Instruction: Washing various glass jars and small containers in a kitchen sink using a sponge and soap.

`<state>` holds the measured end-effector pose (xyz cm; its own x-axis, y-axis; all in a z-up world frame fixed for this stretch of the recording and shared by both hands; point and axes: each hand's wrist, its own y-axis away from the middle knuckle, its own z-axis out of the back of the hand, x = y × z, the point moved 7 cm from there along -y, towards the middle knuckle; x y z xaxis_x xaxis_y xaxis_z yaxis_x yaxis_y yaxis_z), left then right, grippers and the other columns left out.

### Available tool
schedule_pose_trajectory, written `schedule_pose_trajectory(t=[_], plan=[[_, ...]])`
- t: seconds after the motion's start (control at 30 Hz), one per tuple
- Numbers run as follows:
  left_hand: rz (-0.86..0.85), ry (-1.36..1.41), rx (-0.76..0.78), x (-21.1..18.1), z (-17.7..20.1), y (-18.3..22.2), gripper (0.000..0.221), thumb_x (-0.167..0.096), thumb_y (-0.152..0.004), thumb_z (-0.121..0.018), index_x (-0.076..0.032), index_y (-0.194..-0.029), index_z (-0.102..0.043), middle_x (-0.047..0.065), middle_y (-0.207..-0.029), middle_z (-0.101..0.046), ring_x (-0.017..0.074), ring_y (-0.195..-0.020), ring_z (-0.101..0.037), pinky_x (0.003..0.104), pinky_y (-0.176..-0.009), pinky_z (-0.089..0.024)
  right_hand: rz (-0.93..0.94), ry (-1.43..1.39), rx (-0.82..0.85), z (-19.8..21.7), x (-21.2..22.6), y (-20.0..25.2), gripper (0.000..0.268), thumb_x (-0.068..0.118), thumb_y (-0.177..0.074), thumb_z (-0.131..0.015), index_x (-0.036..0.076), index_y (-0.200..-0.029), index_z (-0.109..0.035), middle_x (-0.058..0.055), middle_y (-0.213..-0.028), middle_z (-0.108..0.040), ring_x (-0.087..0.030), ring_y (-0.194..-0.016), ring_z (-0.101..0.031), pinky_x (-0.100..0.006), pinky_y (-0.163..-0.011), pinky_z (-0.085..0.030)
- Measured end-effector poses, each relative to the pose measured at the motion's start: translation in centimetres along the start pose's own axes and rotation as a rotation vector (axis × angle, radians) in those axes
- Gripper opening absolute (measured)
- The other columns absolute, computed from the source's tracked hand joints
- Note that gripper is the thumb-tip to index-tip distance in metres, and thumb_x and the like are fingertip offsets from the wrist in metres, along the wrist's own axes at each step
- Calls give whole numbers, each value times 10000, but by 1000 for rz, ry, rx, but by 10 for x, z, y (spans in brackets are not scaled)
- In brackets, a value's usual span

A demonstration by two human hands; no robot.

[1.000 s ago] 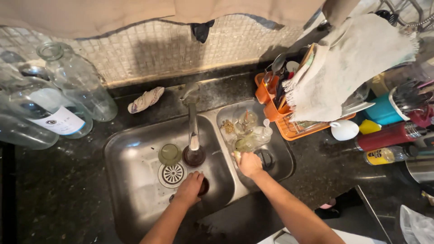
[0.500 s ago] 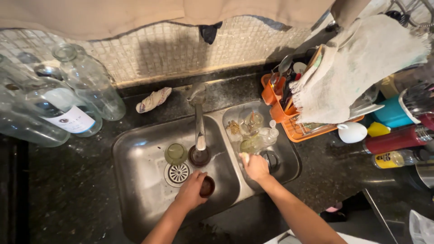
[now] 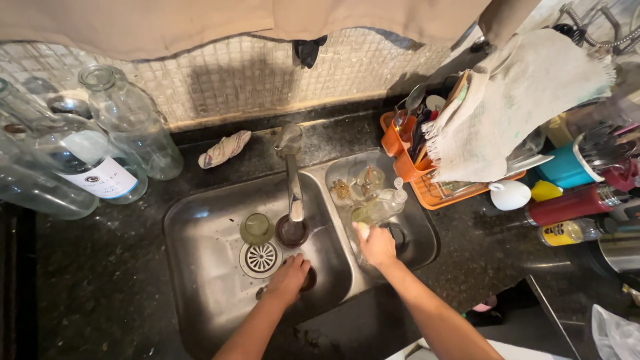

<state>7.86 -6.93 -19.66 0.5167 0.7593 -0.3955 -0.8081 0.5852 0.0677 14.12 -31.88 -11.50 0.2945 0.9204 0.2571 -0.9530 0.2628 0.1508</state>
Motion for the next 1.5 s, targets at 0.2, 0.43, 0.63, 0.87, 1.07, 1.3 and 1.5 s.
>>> schedule_pose_trajectory(t=[0.2, 0.43, 0.63, 0.87, 1.07, 1.3, 1.5], plan=[[32, 44, 74, 1, 3, 3, 779, -15, -539, -909, -94, -1205, -514, 145, -1309, -469, 359, -1189, -519, 445, -1001, -501, -79, -200, -19, 20, 8, 12, 657, 610, -912, -573, -26, -812, -703, -234, -744, -719, -438, -716, -693, -486, -703, -564], [39, 42, 27, 0, 20, 9, 678, 33, -578, -840, -112, -1157, -521, 120, -1295, -491, 343, -1162, -530, 438, -975, -520, 87, -330, -58, 36, 42, 29, 445, 502, -953, -593, 64, -1022, -555, -169, -721, -668, -363, -623, -639, -461, -629, -511], [382, 727, -106, 12, 61, 31, 1072, -418, -581, -1010, -166, -1480, -485, 86, -1364, -534, 302, -1264, -578, 444, -1105, -462, 117, -997, 233, 15, 78, 53, 391, 211, -975, -496, 15, -1313, -462, -161, -1079, -661, -243, -822, -712, -346, -707, -579], [884, 2416, -523, 1, 37, 35, 448, -353, -959, -642, -31, -1268, -666, 104, -1175, -682, 226, -1043, -616, 393, -908, -490, 320, -863, 116, 7, 186, 107, 483, 153, -979, -576, 123, -1460, -559, -65, -1290, -600, -204, -1085, -528, -343, -913, -428], [945, 2628, -571, 10, 2, 35, 452, -403, -963, -646, -77, -1275, -658, 63, -1178, -682, 196, -1034, -633, 353, -882, -531, 770, -668, -183, 50, 228, 146, 458, 2, -883, -586, 23, -1339, -623, -160, -1371, -623, -342, -1252, -577, -448, -1082, -410], [923, 2610, -454, 0, 24, 36, 541, -446, -964, -592, -57, -1338, -623, 134, -1318, -647, 246, -1132, -601, 378, -941, -489, 606, -661, -172, 40, 230, 134, 462, -57, -845, -553, -43, -1296, -652, -186, -1468, -587, -338, -1378, -547, -419, -1148, -430], [965, 2692, -435, -25, 51, 43, 442, -456, -964, -649, -79, -1193, -665, 111, -1117, -651, 220, -955, -612, 344, -735, -541, 1093, -644, -156, 59, 196, 153, 371, 17, -857, -672, 57, -1225, -704, -90, -1399, -650, -351, -1400, -538, -507, -1251, -360]])
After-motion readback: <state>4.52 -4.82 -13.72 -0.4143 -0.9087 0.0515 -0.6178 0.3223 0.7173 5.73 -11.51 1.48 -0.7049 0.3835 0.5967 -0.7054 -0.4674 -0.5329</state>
